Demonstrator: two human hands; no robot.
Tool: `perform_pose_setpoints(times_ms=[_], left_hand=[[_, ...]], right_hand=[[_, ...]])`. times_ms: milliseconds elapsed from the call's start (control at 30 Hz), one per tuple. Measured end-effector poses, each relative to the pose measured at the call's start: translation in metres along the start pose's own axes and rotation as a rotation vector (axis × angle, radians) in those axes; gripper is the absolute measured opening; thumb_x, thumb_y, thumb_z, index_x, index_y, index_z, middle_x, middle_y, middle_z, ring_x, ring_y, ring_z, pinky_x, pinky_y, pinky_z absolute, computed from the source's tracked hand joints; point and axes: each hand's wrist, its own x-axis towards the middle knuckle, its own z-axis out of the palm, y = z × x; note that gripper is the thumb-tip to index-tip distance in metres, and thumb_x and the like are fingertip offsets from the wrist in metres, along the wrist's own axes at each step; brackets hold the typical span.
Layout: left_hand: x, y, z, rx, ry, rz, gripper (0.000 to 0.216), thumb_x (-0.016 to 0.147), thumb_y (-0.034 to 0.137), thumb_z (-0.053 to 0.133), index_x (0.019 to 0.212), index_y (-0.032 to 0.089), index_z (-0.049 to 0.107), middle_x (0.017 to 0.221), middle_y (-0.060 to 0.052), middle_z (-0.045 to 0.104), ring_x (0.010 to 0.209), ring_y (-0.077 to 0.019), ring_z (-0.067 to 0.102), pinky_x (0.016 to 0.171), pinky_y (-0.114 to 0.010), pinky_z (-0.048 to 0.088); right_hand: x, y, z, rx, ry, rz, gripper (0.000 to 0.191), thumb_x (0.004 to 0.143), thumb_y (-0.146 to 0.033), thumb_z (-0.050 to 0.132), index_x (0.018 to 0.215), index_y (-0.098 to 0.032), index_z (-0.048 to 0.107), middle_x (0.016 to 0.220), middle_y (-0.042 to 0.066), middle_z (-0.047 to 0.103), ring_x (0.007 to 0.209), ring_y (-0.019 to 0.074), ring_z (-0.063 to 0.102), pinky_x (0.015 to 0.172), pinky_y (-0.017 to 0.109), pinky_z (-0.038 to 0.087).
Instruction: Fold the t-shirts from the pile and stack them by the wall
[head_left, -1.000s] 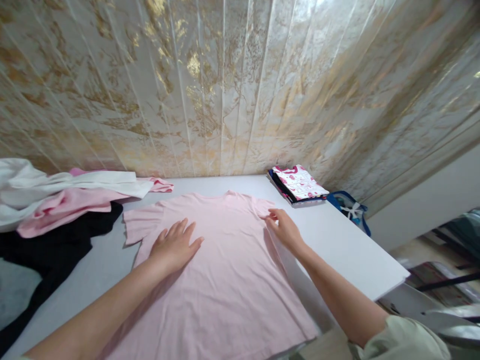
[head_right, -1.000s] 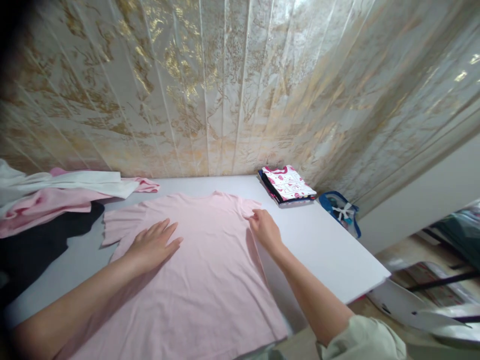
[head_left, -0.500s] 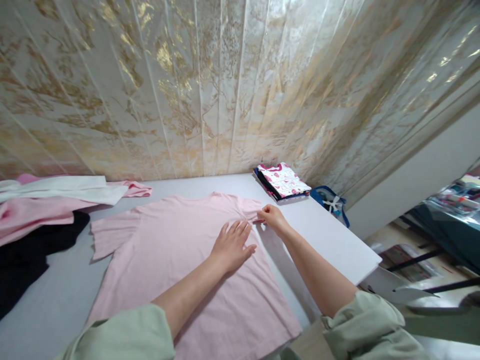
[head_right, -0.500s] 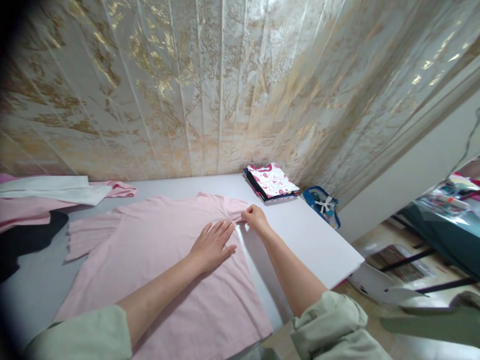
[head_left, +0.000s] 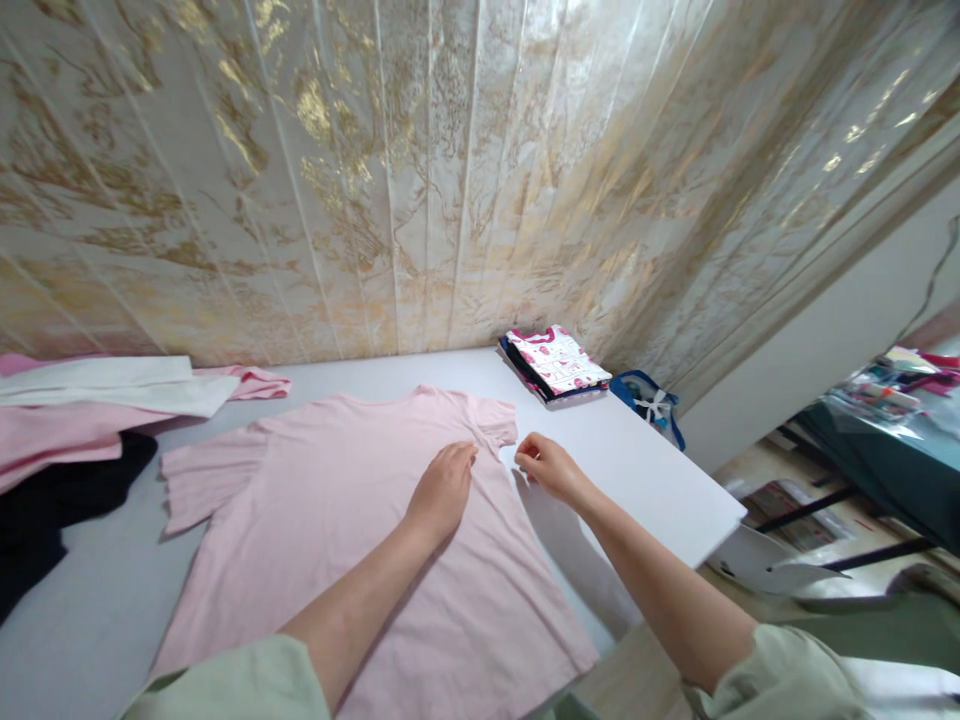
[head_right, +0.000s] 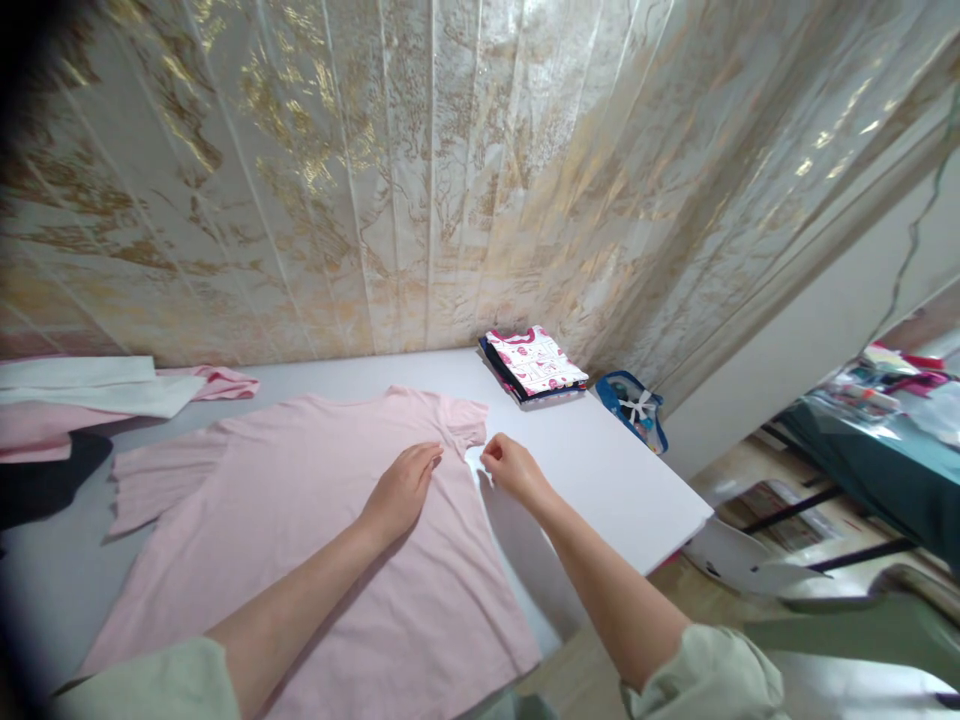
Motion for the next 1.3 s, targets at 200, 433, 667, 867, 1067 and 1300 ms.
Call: perform_pose_setpoints(times_ms=[200, 433, 667, 867, 1067, 1300], left_hand=[[0.000, -0.002, 0.004, 0.080, -0.069, 0.028, 0.035, 0.091, 0.012, 0.041, 0.117, 0.018, 0.064, 0.128, -0.008, 0.063, 0.122, -0.0193, 0.055, 0.109, -0.039, 0.040], [0.001, -0.002, 0.001, 0.003, -0.035, 0.040, 0.039, 0.088, 0.008, 0.041, 0.118, 0.019, 0.064, 0.123, -0.006, 0.066, 0.117, -0.0164, 0.058, 0.107, -0.034, 0.043], [0.001, 0.000, 0.000, 0.070, -0.093, 0.018, 0.040, 0.090, 0.012, 0.041, 0.124, 0.019, 0.061, 0.131, -0.006, 0.062, 0.124, -0.0186, 0.053, 0.110, -0.037, 0.038], [0.002, 0.003, 0.000, 0.232, -0.203, 0.033, 0.043, 0.089, 0.013, 0.042, 0.128, 0.023, 0.057, 0.142, -0.002, 0.053, 0.135, -0.0200, 0.041, 0.115, -0.041, 0.030], [0.003, 0.010, -0.002, 0.329, -0.312, 0.009, 0.048, 0.094, 0.021, 0.033, 0.141, 0.022, 0.046, 0.153, -0.004, 0.040, 0.141, -0.0223, 0.033, 0.116, -0.047, 0.025], [0.005, 0.014, -0.006, 0.333, -0.419, -0.008, 0.057, 0.095, 0.046, 0.035, 0.148, 0.023, 0.036, 0.159, -0.005, 0.027, 0.146, -0.0273, 0.022, 0.118, -0.051, 0.017]], right_hand=[[-0.025, -0.023, 0.015, -0.216, 0.018, -0.027, 0.011, 0.079, -0.030, 0.064, 0.080, -0.020, 0.058, 0.078, 0.000, 0.064, 0.070, 0.0134, 0.055, 0.060, 0.023, 0.034], [0.001, -0.036, 0.030, 0.205, 0.029, 0.122, 0.011, 0.074, -0.015, 0.058, 0.072, -0.020, 0.048, 0.059, -0.007, 0.048, 0.055, 0.0094, 0.045, 0.052, 0.020, 0.032], [-0.016, -0.042, 0.035, 0.442, -0.041, 0.117, 0.062, 0.072, -0.024, 0.059, 0.132, -0.020, 0.046, 0.068, -0.007, 0.054, 0.056, 0.0114, 0.049, 0.052, 0.021, 0.039], [-0.033, -0.039, 0.027, 0.445, -0.100, -0.109, 0.044, 0.072, -0.023, 0.056, 0.114, -0.019, 0.067, 0.114, 0.004, 0.066, 0.102, 0.0194, 0.057, 0.092, 0.031, 0.042], [-0.080, -0.026, -0.001, 0.546, -0.336, 0.113, 0.022, 0.073, -0.026, 0.059, 0.089, -0.017, 0.072, 0.064, -0.003, 0.054, 0.060, 0.0107, 0.043, 0.060, 0.023, 0.034], [-0.136, -0.018, -0.023, 0.483, -0.418, 0.234, 0.015, 0.072, -0.023, 0.058, 0.081, -0.016, 0.066, 0.060, -0.004, 0.050, 0.055, 0.0086, 0.041, 0.052, 0.021, 0.028]])
